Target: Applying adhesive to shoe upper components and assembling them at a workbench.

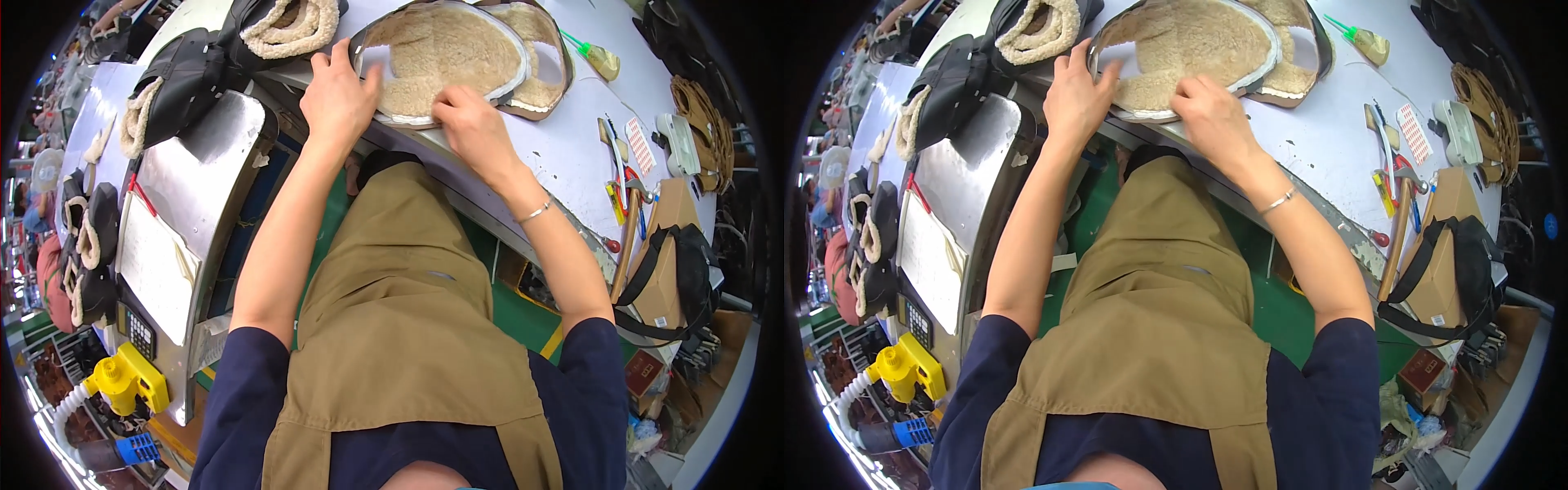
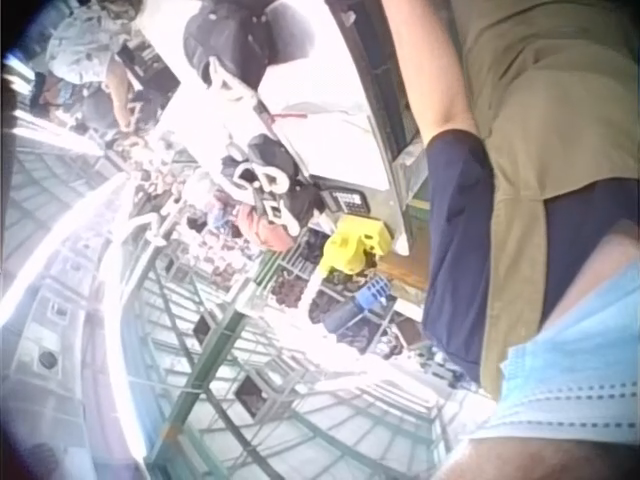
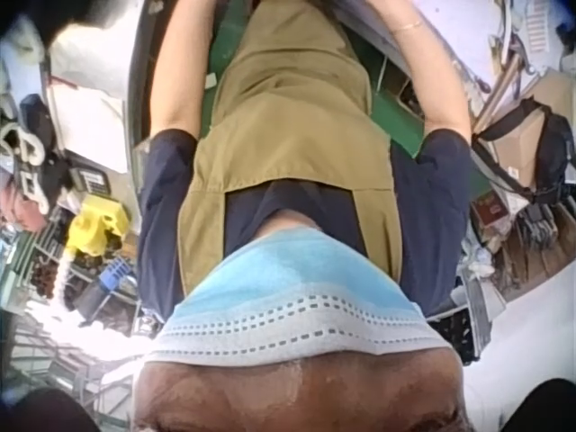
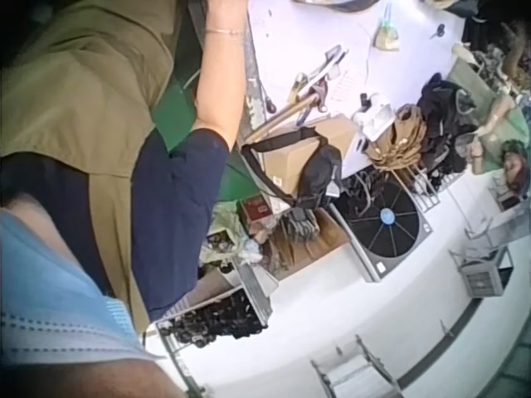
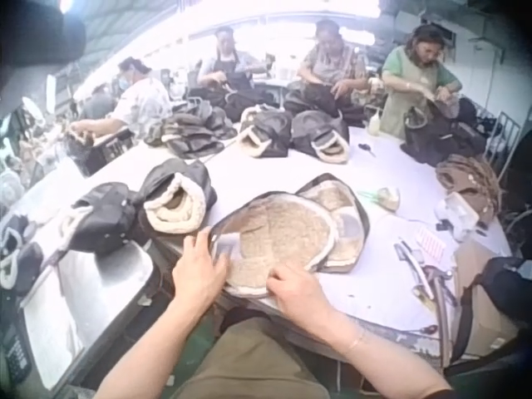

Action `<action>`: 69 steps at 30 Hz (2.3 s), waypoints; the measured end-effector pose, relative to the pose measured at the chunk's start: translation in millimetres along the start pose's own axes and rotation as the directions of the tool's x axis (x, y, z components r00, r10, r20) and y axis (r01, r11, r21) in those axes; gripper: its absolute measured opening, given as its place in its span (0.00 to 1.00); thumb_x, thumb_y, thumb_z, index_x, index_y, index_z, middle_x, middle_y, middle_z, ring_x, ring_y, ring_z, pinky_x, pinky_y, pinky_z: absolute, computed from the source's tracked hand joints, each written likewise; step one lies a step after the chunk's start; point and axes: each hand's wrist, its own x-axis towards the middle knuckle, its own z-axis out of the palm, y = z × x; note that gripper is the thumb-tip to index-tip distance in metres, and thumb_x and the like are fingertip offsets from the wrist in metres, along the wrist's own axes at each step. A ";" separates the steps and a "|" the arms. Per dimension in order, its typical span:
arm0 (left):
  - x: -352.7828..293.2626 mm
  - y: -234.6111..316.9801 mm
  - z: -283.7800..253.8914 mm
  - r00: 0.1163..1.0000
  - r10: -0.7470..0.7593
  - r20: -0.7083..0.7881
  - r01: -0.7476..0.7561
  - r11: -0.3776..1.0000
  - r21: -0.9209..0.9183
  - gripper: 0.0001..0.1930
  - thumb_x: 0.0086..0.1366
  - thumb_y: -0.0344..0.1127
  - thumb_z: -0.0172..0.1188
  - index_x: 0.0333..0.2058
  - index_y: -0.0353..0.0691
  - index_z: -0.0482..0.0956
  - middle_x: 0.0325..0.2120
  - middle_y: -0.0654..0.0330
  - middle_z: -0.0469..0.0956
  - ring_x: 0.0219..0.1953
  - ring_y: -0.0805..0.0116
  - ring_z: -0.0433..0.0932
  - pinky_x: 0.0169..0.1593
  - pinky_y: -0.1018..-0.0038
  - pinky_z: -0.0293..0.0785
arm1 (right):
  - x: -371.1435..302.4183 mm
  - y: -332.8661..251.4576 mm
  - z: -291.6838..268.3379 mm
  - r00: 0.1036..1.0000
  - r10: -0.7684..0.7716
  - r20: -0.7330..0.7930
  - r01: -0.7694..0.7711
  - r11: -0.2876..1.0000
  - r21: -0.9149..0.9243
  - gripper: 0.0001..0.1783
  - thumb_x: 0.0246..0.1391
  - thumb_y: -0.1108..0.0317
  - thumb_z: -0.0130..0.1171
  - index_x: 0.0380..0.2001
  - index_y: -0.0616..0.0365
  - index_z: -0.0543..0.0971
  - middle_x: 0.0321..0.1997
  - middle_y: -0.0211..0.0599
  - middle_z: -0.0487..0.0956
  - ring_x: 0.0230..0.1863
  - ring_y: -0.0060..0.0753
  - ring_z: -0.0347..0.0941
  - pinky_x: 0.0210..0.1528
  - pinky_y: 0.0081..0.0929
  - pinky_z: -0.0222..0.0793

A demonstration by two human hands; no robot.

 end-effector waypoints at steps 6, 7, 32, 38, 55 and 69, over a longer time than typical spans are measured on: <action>-16.0 -27.4 21.6 0.968 0.204 -0.146 -0.237 0.934 -0.266 0.30 0.61 0.36 0.59 0.61 0.41 0.65 0.47 0.50 0.70 0.43 0.51 0.79 0.44 0.62 0.76 | 11.0 -7.9 34.0 0.970 0.242 0.004 -0.212 0.840 0.500 0.14 0.49 0.82 0.51 0.37 0.61 0.81 0.38 0.42 0.77 0.40 0.44 0.75 0.43 0.33 0.71; -21.7 -32.7 24.5 0.977 0.155 -0.147 -0.198 0.915 -0.351 0.30 0.60 0.33 0.59 0.61 0.40 0.64 0.46 0.50 0.70 0.44 0.55 0.79 0.44 0.64 0.75 | 9.0 -6.0 35.5 0.979 0.205 -0.007 -0.178 0.865 0.470 0.15 0.49 0.82 0.52 0.39 0.59 0.82 0.38 0.40 0.77 0.40 0.43 0.75 0.44 0.33 0.71; -6.7 -29.5 -5.8 0.678 -0.042 0.734 0.709 0.298 -0.639 0.20 0.69 0.27 0.47 0.59 0.32 0.58 0.50 0.46 0.72 0.47 0.54 0.79 0.48 0.61 0.84 | 2.2 -4.6 27.9 0.999 0.044 0.031 -0.052 0.936 0.349 0.22 0.53 0.78 0.55 0.51 0.46 0.80 0.41 0.35 0.76 0.43 0.40 0.72 0.46 0.33 0.70; 1.2 -34.9 -5.7 0.664 -0.010 0.748 0.718 0.291 -0.633 0.28 0.68 0.34 0.54 0.62 0.32 0.55 0.46 0.45 0.75 0.40 0.56 0.82 0.45 0.64 0.84 | 4.2 -3.1 32.4 0.998 0.017 0.059 -0.039 0.926 0.375 0.25 0.53 0.79 0.53 0.54 0.45 0.79 0.40 0.36 0.75 0.44 0.39 0.72 0.47 0.33 0.69; 41.7 -20.2 -39.7 0.877 0.103 0.469 0.157 0.861 -0.483 0.25 0.71 0.46 0.49 0.62 0.42 0.68 0.43 0.55 0.78 0.42 0.67 0.80 0.40 0.70 0.82 | 0.9 -11.5 35.2 0.989 0.143 -0.036 -0.117 0.908 0.401 0.21 0.53 0.75 0.55 0.50 0.46 0.80 0.37 0.34 0.74 0.42 0.38 0.71 0.47 0.33 0.68; 42.5 -21.9 -43.0 0.829 0.080 0.554 0.260 0.821 -0.508 0.25 0.74 0.45 0.44 0.63 0.36 0.64 0.48 0.56 0.75 0.44 0.68 0.78 0.40 0.67 0.84 | 21.2 -27.1 37.3 0.955 0.261 -0.141 -0.184 0.895 0.407 0.12 0.48 0.68 0.63 0.38 0.51 0.83 0.36 0.32 0.78 0.41 0.39 0.73 0.44 0.34 0.70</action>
